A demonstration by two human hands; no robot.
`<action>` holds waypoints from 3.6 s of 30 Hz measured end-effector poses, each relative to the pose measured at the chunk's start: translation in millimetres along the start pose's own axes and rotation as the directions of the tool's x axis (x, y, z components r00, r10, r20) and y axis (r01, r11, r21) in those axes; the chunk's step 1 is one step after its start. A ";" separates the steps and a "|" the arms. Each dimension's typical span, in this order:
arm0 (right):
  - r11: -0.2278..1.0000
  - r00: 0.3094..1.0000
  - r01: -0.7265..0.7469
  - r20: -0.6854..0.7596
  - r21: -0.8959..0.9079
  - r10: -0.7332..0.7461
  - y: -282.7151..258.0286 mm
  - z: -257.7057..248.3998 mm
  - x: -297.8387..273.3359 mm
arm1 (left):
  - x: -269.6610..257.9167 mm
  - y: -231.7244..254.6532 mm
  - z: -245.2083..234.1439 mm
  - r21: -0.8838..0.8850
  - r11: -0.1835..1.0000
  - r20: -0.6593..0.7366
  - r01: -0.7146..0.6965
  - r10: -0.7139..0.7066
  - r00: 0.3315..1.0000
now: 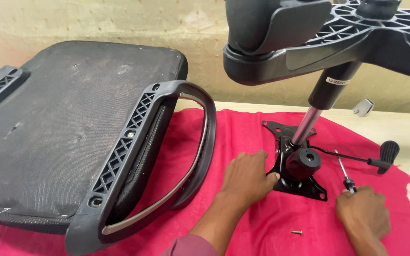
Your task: The person uses a screwdriver to attach plastic side rails to a black chair seat by inserting and tightening screws. The person repeatedly picks up screws, aligns the rails, and secures them to the seat.
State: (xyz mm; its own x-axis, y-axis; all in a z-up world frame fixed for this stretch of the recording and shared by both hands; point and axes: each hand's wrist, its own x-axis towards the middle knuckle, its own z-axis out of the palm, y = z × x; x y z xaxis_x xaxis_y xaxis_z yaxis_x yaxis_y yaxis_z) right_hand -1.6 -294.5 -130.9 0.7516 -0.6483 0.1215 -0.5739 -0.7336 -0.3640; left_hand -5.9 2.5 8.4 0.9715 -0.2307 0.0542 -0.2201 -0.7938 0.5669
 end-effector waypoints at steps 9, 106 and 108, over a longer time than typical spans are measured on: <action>0.108 0.811 -0.583 0.569 0.806 0.133 -90.7 -30.5 -55.8 | -14.0 12.2 -30.8 -0.143 0.969 -0.077 -0.203 0.193 0.978; 0.482 0.720 0.693 -0.486 0.536 -0.495 -438.1 -219.0 -304.9 | -18.6 -201.0 -247.0 -0.625 0.770 -0.153 -0.130 0.042 0.987; 0.455 0.678 0.734 -0.512 0.504 -0.527 -438.3 -220.7 -305.3 | -16.7 -193.0 -247.2 -0.455 0.885 -0.242 -0.095 -0.021 0.970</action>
State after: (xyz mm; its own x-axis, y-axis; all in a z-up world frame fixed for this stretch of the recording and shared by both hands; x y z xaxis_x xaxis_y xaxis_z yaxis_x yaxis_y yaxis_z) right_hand -51.3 180.0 195.3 0.6460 -0.1572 0.7470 0.4543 -0.7072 -0.5417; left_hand 42.1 298.7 101.3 0.9682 -0.0707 0.2400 -0.2469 -0.4246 0.8711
